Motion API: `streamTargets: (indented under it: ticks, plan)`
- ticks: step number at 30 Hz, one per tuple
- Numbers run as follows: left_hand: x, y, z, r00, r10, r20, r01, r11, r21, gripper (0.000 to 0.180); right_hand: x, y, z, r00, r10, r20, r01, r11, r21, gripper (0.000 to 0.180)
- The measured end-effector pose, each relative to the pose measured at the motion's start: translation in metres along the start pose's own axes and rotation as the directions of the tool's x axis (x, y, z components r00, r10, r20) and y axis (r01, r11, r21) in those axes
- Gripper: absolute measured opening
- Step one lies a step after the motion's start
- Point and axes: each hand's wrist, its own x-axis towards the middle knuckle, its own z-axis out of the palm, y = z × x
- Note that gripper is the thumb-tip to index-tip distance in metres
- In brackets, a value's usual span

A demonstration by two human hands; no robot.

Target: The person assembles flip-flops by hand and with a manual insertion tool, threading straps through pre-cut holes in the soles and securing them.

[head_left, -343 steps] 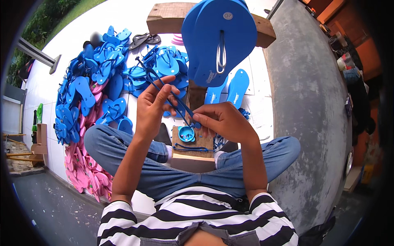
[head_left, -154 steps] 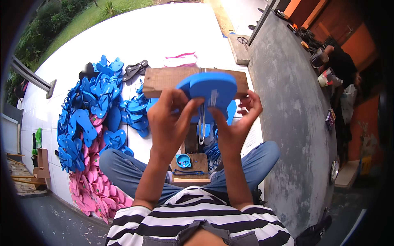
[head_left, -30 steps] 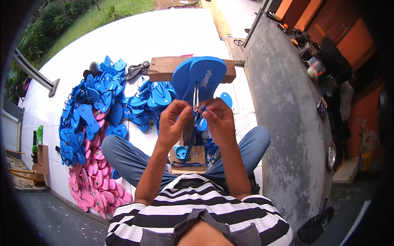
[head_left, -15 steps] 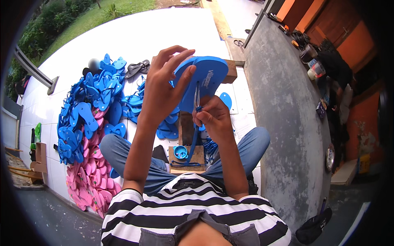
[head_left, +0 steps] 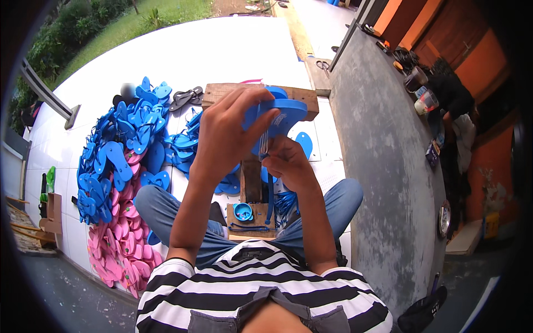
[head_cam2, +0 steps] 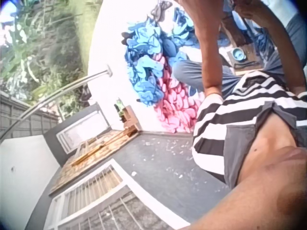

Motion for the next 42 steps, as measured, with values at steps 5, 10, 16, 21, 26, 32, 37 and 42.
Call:
streamTargets:
  ticks: [5,10,16,21,26,32,37,42]
  plan:
    - [-0.002,-0.005,0.002,0.996,0.036,0.077,-0.038,0.999,0.019,0.024,0.02,-0.014,-0.015,0.996,0.086,-0.039,-0.09,0.987,-0.134,0.016]
    - [-0.005,-0.009,0.011,0.998,-0.034,0.057,0.039,0.996,-0.083,0.028,0.012,-0.016,-0.016,0.982,0.189,-0.005,-0.188,0.981,0.043,0.008]
    - [-0.024,-0.012,0.017,0.972,-0.229,0.043,0.227,0.89,-0.395,0.026,-0.008,-0.001,0.021,0.954,0.022,-0.297,0.009,0.995,0.1,0.008]
    - [-0.053,-0.013,0.025,0.977,-0.211,0.016,0.205,0.924,-0.322,0.031,-0.008,0.006,0.011,0.958,-0.02,-0.285,0.024,1.0,0.011,0.008]
    - [-0.047,-0.009,0.029,0.959,-0.267,0.095,0.27,0.765,-0.584,0.034,-0.02,0.009,0.009,0.689,-0.6,-0.407,0.269,0.733,-0.625,0.017]
    - [-0.032,-0.015,0.04,0.938,-0.279,0.208,0.345,0.666,-0.661,0.033,0.004,-0.016,0.019,0.818,-0.525,-0.234,0.298,0.736,-0.607,0.04]
    - [-0.04,-0.006,0.047,0.907,-0.401,0.133,0.365,0.586,-0.723,0.026,0.015,-0.019,0.02,0.816,-0.528,-0.235,0.307,0.741,-0.597,0.036]
    - [-0.054,0.028,0.033,0.87,-0.471,0.143,0.4,0.505,-0.765,0.026,-0.012,-0.017,0.043,0.809,-0.533,-0.246,0.241,0.684,-0.689,0.028]
